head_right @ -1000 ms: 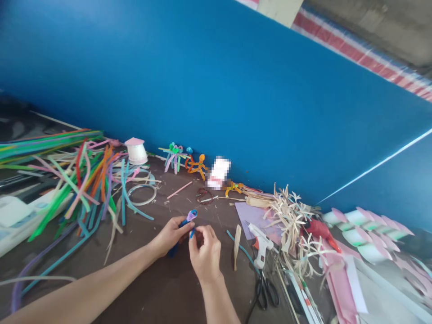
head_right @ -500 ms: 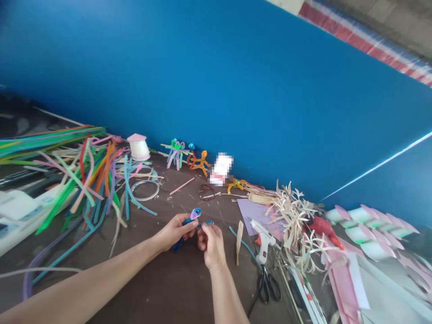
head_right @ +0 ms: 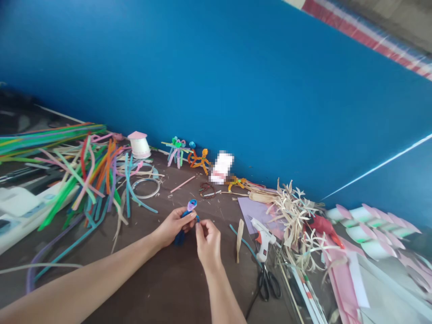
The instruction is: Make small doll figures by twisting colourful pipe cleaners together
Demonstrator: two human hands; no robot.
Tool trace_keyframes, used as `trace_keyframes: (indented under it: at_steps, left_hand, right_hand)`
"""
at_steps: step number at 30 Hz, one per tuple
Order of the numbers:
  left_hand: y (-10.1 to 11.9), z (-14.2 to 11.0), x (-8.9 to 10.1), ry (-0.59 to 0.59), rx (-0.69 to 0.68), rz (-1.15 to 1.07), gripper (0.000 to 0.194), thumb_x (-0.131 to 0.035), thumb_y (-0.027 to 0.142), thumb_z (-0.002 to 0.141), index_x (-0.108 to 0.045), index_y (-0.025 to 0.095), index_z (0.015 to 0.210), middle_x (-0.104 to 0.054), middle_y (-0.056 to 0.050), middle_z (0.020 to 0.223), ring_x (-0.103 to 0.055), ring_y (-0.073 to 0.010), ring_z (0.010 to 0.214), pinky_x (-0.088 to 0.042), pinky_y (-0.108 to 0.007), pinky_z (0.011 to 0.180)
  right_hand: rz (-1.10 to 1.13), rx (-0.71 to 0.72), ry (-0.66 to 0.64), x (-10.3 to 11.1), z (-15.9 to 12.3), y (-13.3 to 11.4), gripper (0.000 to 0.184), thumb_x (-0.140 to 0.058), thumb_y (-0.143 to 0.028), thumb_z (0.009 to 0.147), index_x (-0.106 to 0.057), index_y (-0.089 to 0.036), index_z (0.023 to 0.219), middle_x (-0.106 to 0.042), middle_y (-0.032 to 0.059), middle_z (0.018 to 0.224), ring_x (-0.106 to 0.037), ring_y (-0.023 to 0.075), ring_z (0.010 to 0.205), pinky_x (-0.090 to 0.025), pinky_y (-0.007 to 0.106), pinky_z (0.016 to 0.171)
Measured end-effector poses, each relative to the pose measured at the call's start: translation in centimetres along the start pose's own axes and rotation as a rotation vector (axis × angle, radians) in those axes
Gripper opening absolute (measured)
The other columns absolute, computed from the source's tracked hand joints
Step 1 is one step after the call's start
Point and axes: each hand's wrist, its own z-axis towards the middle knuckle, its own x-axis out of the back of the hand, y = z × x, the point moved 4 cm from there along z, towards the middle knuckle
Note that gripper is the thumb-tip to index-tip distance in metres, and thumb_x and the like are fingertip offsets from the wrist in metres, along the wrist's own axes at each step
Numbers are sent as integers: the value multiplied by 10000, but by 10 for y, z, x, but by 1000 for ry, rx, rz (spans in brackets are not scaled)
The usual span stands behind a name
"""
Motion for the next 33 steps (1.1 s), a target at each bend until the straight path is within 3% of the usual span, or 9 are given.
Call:
trace_keyframes:
  at_steps: [4,9,12,16,21,26,30,33]
  left_hand:
    - [-1,0,3,93,-65,149,280,-554,405,726,-498,139,661,-462,53,500,-363,-59,422,-310,-190,435]
    - [0,-1,5,107,-163,404,301,-510,391,751,-482,142,583,-439,46,497,-386,-80,470,-317,-200,473]
    - [4,-3,3,87,-202,511,280,-516,367,743,-523,131,593,-459,38,510,-406,-90,506,-324,-202,498]
    - [3,-6,-3,-45,-56,433,279,-532,387,732,-553,126,636,-509,29,506,-397,-73,443,-306,-191,443]
    - [1,-6,-6,-138,56,116,310,-586,417,695,-504,137,590,-508,32,478,-349,-43,381,-291,-176,399]
    - [-2,-1,-1,-67,22,-10,292,-590,391,707,-501,131,611,-511,31,499,-346,-36,391,-308,-175,411]
    - [-3,0,2,1,-46,101,263,-557,371,736,-504,133,638,-503,36,496,-383,-53,408,-310,-181,425]
    - [0,-2,3,51,-105,247,263,-540,378,741,-504,143,628,-484,42,490,-416,-76,428,-324,-193,443]
  right_hand:
    - [-189,110,-65,-6,-7,-9,170,-442,-256,830,-562,-161,756,-603,25,657,-572,141,603,-420,219,570]
    - [-474,258,-9,1,-12,-18,180,-421,-225,823,-548,-169,709,-557,14,599,-513,131,539,-369,225,547]
    - [-522,306,28,8,-11,-21,192,-409,-230,817,-531,-169,682,-509,4,581,-473,127,535,-343,228,542]
    - [-328,176,97,20,-4,-13,213,-431,-282,805,-486,-180,627,-438,-29,537,-408,113,501,-314,217,501]
    - [-18,-70,19,17,5,8,292,-446,-359,790,-422,-191,552,-312,-67,465,-289,85,422,-239,204,411]
    - [-49,-58,-56,6,2,8,275,-459,-338,794,-491,-177,573,-354,-56,464,-315,89,433,-245,202,418]
    - [-123,-10,-112,-3,-1,4,273,-444,-320,809,-526,-173,595,-427,-37,491,-366,101,465,-273,207,446]
    - [-105,-71,-139,-6,-3,8,285,-433,-346,812,-527,-174,605,-404,-48,451,-344,98,420,-259,209,419]
